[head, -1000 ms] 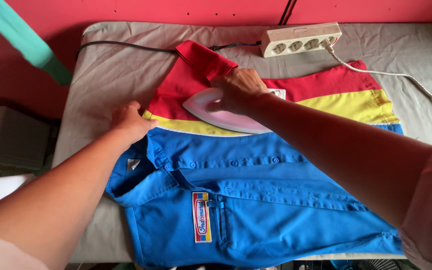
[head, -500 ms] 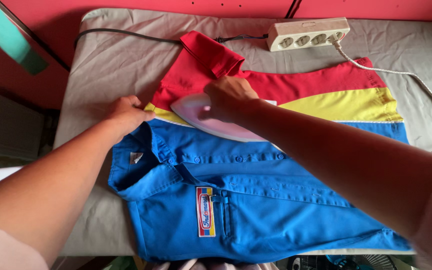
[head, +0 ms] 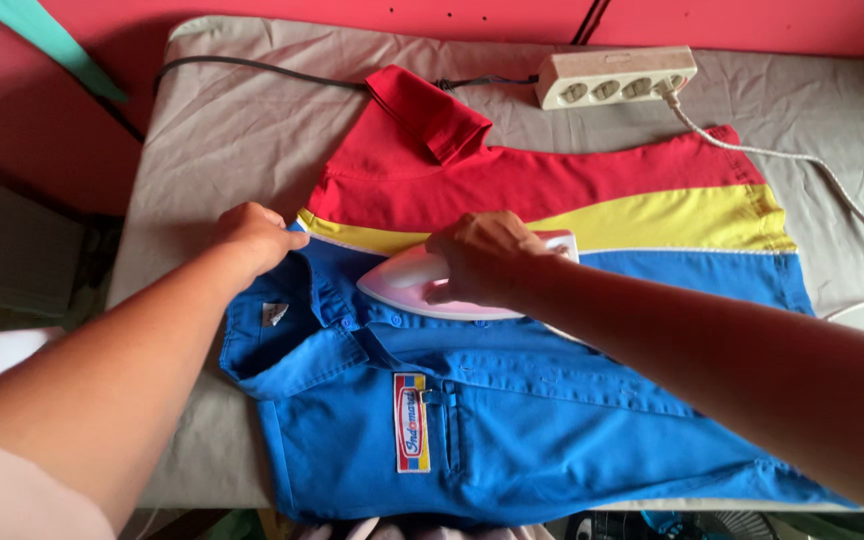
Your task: The person irons a blue, red, and yellow short-sleeved shirt on a table using a pink iron. They smooth the fabric, adjust the shirt, and iron different sections before placing the shirt on a hanger.
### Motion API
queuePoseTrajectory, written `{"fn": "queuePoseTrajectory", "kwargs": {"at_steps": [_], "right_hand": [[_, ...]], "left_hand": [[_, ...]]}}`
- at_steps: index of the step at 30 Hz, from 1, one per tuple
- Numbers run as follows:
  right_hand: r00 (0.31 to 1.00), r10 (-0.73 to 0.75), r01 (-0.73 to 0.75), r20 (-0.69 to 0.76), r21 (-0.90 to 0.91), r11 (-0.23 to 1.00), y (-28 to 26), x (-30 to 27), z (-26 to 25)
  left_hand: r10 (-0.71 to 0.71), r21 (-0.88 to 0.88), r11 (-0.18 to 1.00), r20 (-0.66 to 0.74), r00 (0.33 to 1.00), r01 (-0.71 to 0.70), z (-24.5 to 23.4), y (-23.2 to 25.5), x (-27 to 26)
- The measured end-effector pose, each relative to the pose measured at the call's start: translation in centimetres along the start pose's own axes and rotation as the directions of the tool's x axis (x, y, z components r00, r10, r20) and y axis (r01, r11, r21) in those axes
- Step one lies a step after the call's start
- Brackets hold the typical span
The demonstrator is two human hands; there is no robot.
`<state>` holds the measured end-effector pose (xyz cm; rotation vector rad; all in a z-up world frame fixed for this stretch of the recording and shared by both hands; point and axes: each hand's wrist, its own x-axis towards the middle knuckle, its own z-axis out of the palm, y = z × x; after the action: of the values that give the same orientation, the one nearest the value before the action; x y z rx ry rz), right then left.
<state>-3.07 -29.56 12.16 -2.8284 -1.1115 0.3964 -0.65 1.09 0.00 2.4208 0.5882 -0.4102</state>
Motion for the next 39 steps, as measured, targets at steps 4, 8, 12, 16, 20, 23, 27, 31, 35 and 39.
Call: {"fn": "queuePoseTrajectory", "kwargs": {"at_steps": [4, 8, 12, 16, 20, 23, 27, 31, 35, 39], "right_hand": [[1.0, -0.008, 0.009, 0.019, -0.024, 1.0, -1.9, 2.8, -0.3], [1.0, -0.006, 0.005, -0.004, -0.089, 0.996, -3.7, 4.5, 0.4], [0.999, -0.031, 0.032, 0.03, -0.062, 0.998, -0.9, 1.6, -1.1], [0.99, 0.071, -0.069, 0.121, -0.022, 0.997, 3.2, -3.9, -1.9], [0.983, 0.122, -0.116, 0.139, -0.048, 0.992, 4.8, -5.4, -2.7], [0.988, 0.099, -0.097, 0.114, -0.022, 0.995, 3.7, -4.4, -1.9], [0.993, 0.062, -0.059, 0.097, -0.025, 0.998, 1.1, -1.1, -1.1], [0.999, 0.01, -0.008, 0.042, -0.058, 0.998, -0.3, 0.7, -1.2], [0.996, -0.013, 0.016, 0.089, -0.028, 0.999, 1.3, -2.0, -1.6], [0.973, 0.084, -0.072, 0.215, -0.063, 0.995, 2.7, -4.3, -2.0]], "left_hand": [[-0.022, 0.103, 0.994, -0.03, 0.999, 0.025, 0.3, 0.3, -0.6], [0.003, 0.052, 0.998, -0.511, 0.859, 0.027, 1.5, 0.0, -3.9], [-0.08, -0.037, 0.996, -0.692, 0.717, 0.076, 1.1, 1.0, -7.7], [-0.345, -0.306, 0.934, -0.626, 0.699, 0.187, 1.6, 1.8, -10.6], [-0.488, -0.541, 0.759, -0.105, 0.867, 0.362, 2.3, 3.2, -10.8], [-0.48, -0.619, 0.687, 0.007, 0.877, 0.381, 4.7, 2.8, -10.0], [-0.42, -0.625, 0.696, 0.047, 0.906, 0.354, 6.7, -0.5, -7.7], [-0.325, -0.604, 0.749, 0.023, 0.946, 0.272, 8.0, -4.1, -6.2], [-0.287, -0.752, 0.595, 0.13, 0.949, 0.283, 8.0, -5.4, -5.3], [-0.332, -0.774, 0.528, 0.191, 0.924, 0.349, 7.9, -6.1, -6.3]]}}
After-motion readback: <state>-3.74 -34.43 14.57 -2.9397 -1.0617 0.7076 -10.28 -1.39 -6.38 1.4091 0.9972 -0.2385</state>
